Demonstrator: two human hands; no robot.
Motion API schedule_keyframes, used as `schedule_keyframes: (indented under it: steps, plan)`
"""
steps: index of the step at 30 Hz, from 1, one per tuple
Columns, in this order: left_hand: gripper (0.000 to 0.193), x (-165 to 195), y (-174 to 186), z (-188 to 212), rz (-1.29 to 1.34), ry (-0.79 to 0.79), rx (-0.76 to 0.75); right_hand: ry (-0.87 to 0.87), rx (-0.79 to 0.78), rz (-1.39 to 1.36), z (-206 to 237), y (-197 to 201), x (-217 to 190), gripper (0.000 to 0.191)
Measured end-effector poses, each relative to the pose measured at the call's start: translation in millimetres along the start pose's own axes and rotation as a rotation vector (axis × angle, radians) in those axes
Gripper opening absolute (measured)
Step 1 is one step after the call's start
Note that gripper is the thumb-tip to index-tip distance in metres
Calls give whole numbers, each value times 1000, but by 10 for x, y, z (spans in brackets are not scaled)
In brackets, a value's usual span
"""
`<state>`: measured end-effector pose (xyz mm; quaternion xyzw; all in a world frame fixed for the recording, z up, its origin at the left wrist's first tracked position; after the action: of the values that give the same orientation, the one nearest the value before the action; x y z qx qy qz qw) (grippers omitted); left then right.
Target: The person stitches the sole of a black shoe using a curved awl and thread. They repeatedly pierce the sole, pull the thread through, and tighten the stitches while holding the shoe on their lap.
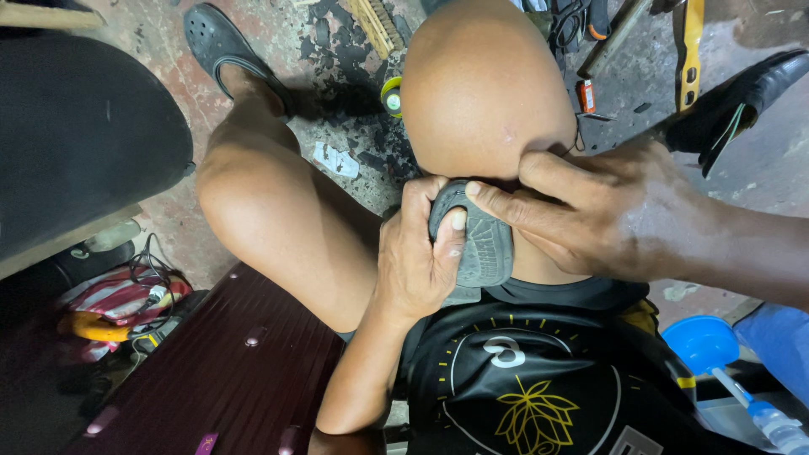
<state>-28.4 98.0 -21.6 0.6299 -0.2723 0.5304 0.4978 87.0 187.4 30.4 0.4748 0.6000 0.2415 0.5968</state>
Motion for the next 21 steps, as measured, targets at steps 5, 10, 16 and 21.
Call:
schedule_keyframes:
  steps: [5,10,16,21]
  plan:
    - [30,-22,25,16,46,17,20,-20,107,-132,-53,75,59,49]
    - [32,-69,18,38,85,40,15,-190,108,-224,-22,98,137,41]
    - [34,-109,28,31,105,42,12,-306,259,-428,-30,214,139,35]
    - [35,-99,35,57,107,32,37,-299,239,-318,23,201,68,33]
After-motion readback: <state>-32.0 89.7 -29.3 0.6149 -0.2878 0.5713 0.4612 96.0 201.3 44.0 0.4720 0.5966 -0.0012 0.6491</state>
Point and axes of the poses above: each hand's wrist, its own z-axis away from the middle knuckle, its own y-axis out of the back of the hand, x = y × z, the point moved 9 cm from there along -z, towards the middle knuckle, and after that the axes turned 11 degrees about x, right-handed, at the moved point
